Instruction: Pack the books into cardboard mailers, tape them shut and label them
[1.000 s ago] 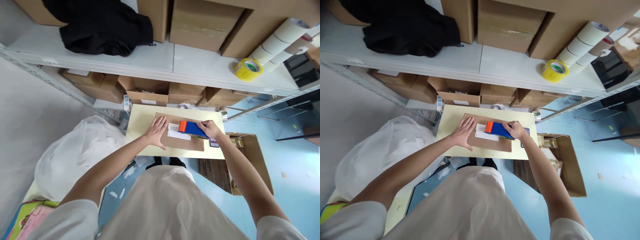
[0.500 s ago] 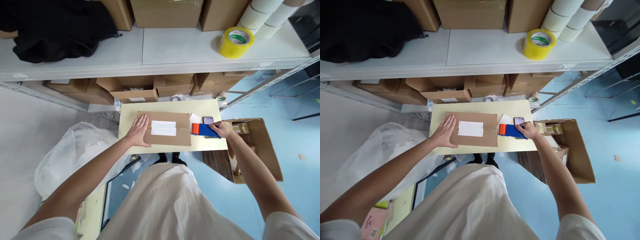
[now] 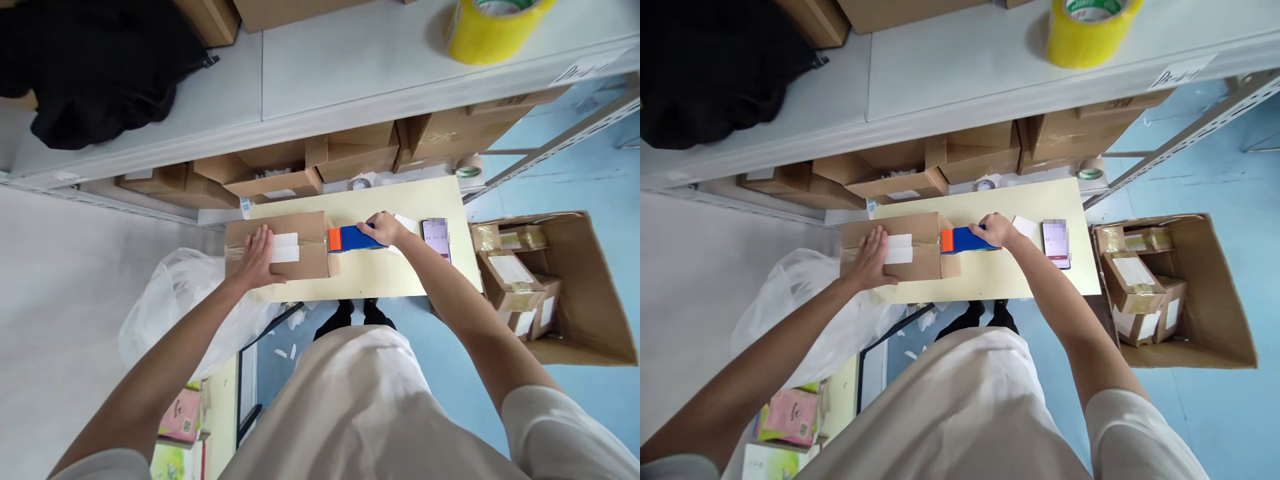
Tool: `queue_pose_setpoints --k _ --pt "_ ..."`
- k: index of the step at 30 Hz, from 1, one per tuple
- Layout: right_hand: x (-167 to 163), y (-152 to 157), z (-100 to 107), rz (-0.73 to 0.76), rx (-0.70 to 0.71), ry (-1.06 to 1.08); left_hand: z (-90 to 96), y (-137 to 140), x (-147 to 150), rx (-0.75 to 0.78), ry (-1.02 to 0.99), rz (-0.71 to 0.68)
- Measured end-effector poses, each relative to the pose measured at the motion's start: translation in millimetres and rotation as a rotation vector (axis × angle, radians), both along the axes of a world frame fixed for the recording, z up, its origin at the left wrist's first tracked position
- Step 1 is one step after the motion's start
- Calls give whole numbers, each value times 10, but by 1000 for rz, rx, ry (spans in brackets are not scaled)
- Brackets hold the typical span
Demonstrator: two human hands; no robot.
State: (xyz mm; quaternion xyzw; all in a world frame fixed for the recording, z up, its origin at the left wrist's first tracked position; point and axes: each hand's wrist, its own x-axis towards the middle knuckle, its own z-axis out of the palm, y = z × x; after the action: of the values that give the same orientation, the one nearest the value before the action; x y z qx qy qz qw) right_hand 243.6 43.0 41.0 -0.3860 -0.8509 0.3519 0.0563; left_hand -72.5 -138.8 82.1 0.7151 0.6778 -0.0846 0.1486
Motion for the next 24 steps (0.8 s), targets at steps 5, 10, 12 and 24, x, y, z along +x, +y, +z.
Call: queue_pose_setpoints --k 5,10,12,24 --pt "-147 13 -105 41 -4 19 -208 420 754 59 -78 -173" --pt "-29 8 -172 29 -90 66 -306 538 914 151 -140 -198" --pt "106 22 -199 36 -122 74 -316 518 877 159 -142 -197" --pt "-367 -327 324 -70 5 -382 -9 629 1122 -102 21 -270"
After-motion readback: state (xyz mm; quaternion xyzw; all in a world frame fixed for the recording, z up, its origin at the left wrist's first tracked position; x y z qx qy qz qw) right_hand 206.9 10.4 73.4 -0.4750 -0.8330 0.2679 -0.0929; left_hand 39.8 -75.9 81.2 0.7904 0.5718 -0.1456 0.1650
